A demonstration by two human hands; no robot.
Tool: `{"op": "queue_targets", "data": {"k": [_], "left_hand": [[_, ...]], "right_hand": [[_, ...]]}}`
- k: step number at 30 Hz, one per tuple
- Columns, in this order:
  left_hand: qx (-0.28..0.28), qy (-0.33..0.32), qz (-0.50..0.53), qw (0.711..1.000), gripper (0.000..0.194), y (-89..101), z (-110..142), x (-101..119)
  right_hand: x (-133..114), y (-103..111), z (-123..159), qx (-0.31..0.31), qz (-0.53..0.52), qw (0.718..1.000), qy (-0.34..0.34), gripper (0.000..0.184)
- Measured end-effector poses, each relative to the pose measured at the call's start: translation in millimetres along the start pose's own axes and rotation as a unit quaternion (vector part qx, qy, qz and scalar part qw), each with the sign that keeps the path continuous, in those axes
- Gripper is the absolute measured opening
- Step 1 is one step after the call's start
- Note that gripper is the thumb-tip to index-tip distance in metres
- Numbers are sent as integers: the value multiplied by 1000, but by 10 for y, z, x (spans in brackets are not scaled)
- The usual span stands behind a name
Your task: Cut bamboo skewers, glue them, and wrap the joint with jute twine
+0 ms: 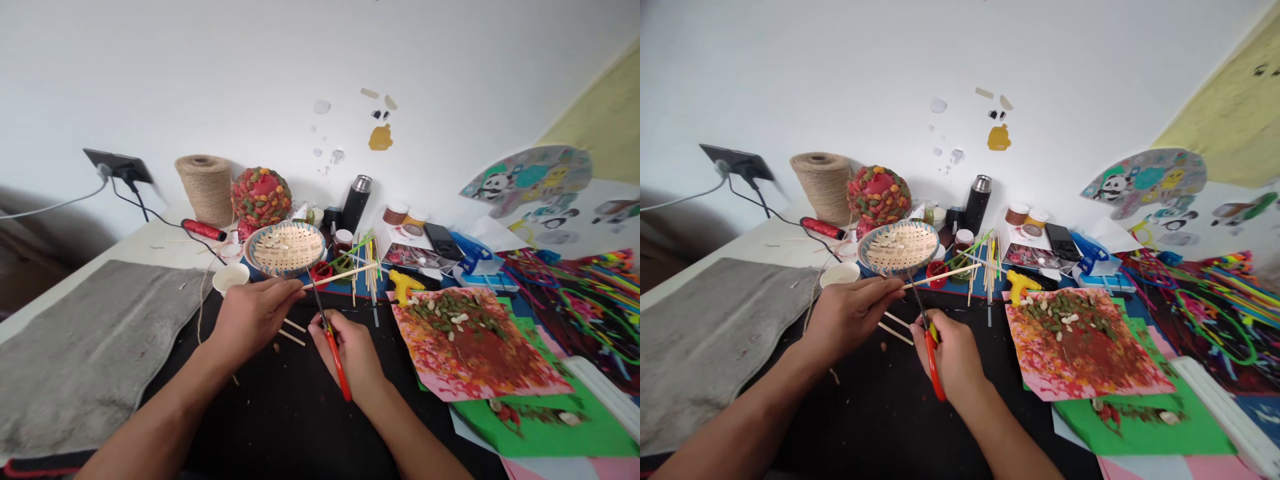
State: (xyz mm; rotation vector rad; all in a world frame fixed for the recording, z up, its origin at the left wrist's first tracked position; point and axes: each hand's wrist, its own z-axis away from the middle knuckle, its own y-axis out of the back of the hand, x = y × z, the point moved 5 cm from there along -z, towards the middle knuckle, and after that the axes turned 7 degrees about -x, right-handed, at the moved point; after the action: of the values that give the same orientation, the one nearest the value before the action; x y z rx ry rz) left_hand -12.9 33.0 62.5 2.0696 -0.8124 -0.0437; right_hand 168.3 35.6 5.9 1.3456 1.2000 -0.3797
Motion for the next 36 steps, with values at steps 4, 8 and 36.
{"op": "queue_targets", "data": {"k": [4,8,36], "left_hand": [[-44,68,104,991,25,-2,-12,-46],[-122,157,243,950,31,-17,-28,-148],[-80,125,191,970,31,-28,-27,-125]], "right_hand": [[-20,2,7,-2,4,1000,5,14],[-33,12,10,0,20,1000,18,12],[3,-21,7,-17,-26,1000,5,12]]}}
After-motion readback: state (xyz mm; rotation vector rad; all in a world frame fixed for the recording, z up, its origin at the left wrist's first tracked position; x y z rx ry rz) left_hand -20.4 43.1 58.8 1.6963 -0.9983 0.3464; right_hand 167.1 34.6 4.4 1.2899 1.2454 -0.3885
